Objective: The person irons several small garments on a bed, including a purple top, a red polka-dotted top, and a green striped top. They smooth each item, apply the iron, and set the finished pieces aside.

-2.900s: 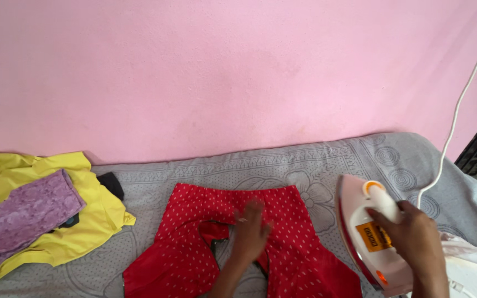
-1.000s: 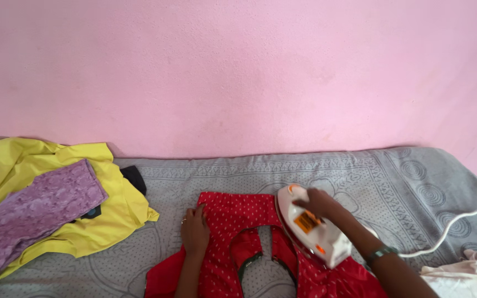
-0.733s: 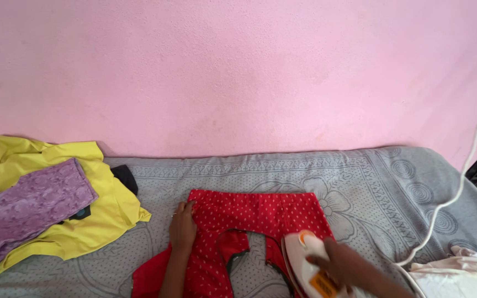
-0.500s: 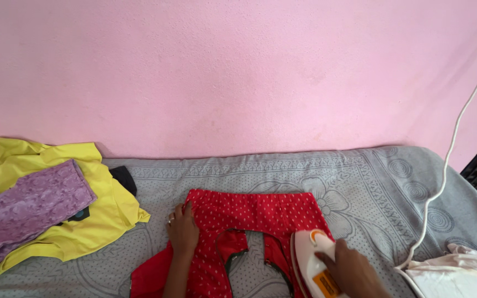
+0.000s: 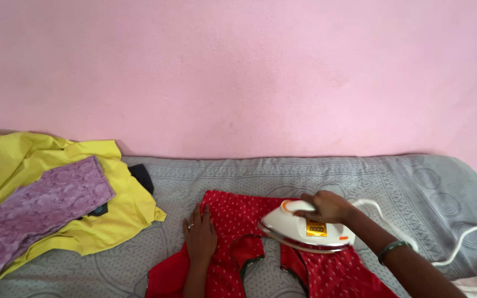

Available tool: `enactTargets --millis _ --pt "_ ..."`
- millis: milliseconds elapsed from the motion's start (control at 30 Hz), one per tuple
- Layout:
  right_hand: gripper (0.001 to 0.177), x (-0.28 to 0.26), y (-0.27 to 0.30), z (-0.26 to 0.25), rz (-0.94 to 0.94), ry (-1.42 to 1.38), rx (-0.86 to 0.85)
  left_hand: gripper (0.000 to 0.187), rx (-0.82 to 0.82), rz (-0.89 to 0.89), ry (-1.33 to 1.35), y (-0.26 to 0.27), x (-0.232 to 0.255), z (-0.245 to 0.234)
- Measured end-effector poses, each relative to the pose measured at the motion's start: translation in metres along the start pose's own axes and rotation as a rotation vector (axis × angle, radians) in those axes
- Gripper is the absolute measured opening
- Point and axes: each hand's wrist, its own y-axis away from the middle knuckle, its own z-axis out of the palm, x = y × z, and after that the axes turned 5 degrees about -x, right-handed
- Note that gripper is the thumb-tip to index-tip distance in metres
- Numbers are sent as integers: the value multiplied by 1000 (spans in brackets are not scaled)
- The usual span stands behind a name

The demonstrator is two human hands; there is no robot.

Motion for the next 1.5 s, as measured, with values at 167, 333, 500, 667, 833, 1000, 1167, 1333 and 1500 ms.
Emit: enactTargets --millis 167,333,500,667,833,1000,1167,1333,1500 --pt "67 -34 -46 -5 73 -46 -69 60 121 28 63 5 -1 1" --pt "71 -51 -76 2 114 -64 43 57 87 -113 210 8 2 -20" --pt "72 -64 -85 -2 -151 98 -31 55 69 -124 204 6 6 -25" --pt "74 -98 -112 -4 196 -56 70 56 132 -87 180 8 3 -16" --pt "76 -111 -114 -6 -20 -79 -59 54 91 -122 276 5 7 -19" --pt "78 -128 -125 0 -3 -12 -49 48 192 -207 580 7 15 -32" --pt "86 -147 -142 8 180 -26 49 54 256 -153 596 10 20 -39" --pt "83 -142 -146 10 165 -100 70 55 205 -27 404 9 9 -24" --pt "80 -123 -130 -5 144 -62 -11 55 9 -8 213 8 -5 -5"
